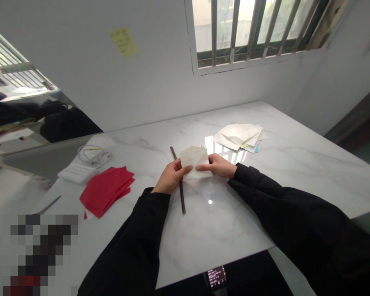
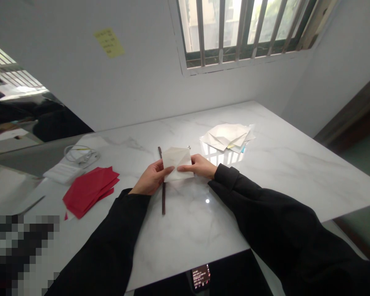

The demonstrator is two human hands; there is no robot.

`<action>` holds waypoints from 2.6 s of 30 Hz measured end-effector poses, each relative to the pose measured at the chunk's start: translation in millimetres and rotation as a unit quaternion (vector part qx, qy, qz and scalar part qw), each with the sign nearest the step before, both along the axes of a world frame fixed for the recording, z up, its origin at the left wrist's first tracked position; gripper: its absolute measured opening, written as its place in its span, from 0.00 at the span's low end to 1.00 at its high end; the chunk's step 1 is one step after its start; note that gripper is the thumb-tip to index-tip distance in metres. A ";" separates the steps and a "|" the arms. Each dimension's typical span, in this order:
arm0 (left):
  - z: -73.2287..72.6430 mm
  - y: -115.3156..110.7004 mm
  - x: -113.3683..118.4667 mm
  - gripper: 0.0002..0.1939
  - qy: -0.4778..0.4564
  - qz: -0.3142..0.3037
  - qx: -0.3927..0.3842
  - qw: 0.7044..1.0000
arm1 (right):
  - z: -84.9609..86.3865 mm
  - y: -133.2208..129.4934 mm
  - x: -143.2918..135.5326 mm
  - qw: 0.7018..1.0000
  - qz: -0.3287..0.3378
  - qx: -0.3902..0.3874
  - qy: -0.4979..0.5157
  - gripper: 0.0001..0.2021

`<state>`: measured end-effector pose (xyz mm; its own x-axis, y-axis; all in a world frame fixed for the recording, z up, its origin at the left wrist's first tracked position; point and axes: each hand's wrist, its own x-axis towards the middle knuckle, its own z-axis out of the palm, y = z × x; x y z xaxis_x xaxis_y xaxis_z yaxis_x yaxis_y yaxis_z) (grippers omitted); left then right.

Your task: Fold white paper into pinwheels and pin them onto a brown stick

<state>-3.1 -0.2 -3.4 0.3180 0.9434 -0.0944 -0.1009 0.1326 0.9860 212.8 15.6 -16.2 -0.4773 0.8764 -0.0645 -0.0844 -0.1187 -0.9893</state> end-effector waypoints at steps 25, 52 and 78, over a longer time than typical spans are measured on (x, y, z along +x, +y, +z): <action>13.6 -3.8 2.1 0.40 0.055 0.064 0.110 0.990 | -2.8 -0.9 -1.9 1.000 -0.018 -0.007 -0.024 0.17; 10.7 -10.5 15.1 0.40 0.089 0.091 0.109 0.986 | -8.0 2.0 1.4 1.000 0.009 0.002 -0.014 0.25; -0.7 -2.1 8.9 0.39 0.107 0.025 0.084 0.990 | -7.0 1.0 -8.3 0.992 -0.086 -0.050 0.079 0.27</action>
